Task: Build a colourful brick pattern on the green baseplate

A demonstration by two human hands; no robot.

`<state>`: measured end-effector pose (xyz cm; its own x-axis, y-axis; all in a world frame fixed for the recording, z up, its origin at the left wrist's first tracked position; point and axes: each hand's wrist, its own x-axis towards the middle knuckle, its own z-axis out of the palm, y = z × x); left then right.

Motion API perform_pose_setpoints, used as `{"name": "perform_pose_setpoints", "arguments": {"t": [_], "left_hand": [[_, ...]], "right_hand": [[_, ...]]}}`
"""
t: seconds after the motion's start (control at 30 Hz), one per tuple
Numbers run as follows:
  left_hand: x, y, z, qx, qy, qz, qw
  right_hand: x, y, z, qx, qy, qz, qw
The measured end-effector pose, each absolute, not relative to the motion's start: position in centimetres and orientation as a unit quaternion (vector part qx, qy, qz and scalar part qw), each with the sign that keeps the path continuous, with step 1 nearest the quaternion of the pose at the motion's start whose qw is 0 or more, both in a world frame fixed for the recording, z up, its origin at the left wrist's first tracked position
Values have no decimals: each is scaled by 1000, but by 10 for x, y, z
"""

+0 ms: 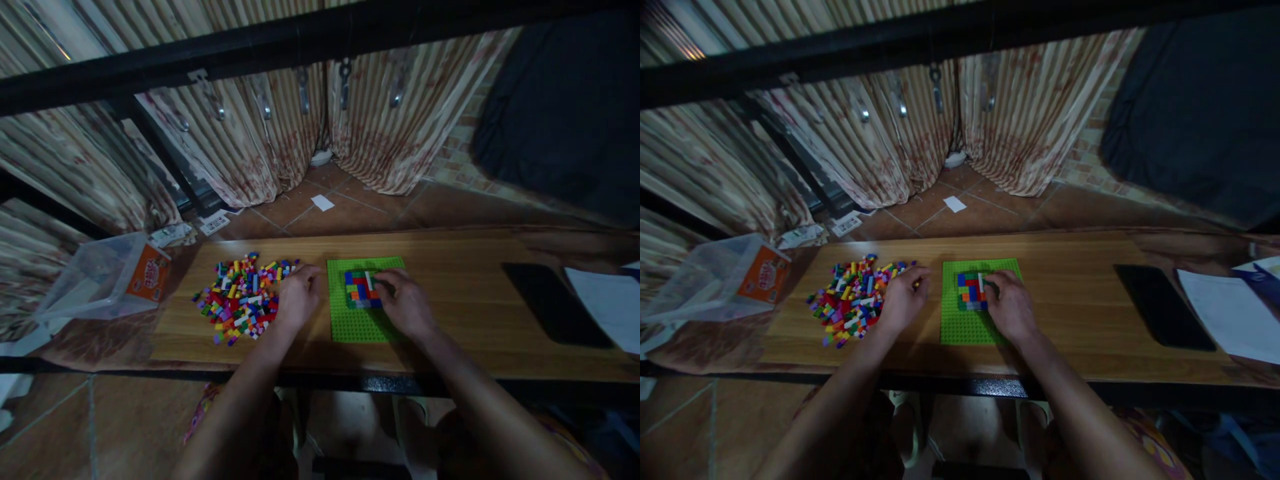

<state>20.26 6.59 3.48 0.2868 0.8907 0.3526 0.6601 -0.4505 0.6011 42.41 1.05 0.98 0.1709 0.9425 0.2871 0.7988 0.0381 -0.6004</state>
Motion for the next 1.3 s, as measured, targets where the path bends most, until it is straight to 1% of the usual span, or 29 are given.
{"name": "perform_pose_setpoints", "arguments": {"t": [0.17,0.23,0.3,0.37,0.43,0.63,0.73,0.83,0.93,1.13,1.3], "left_hand": [[178,77,40,782,552,240,160],[162,82,40,790,548,201,187],[147,86,40,804,518,175,234],[136,88,39,814,490,165,266],[133,86,39,821,478,153,273],[136,82,45,825,477,126,276],[124,85,52,816,479,121,300],[111,85,58,805,491,77,325],[105,82,59,812,495,48,306],[105,77,54,827,511,35,231],[103,74,53,818,534,30,213]], "right_hand": [[421,9,4,-664,-662,100,334],[420,9,3,-663,-665,96,330],[420,9,2,-667,-662,94,328],[420,10,1,-671,-658,95,328],[420,11,1,-671,-658,100,326],[420,12,1,-672,-659,89,327],[421,11,0,-674,-660,91,319],[423,11,-2,-671,-665,90,316],[424,12,-3,-673,-664,94,312],[425,12,-3,-668,-673,85,307],[428,12,-7,-663,-680,70,304]]}}
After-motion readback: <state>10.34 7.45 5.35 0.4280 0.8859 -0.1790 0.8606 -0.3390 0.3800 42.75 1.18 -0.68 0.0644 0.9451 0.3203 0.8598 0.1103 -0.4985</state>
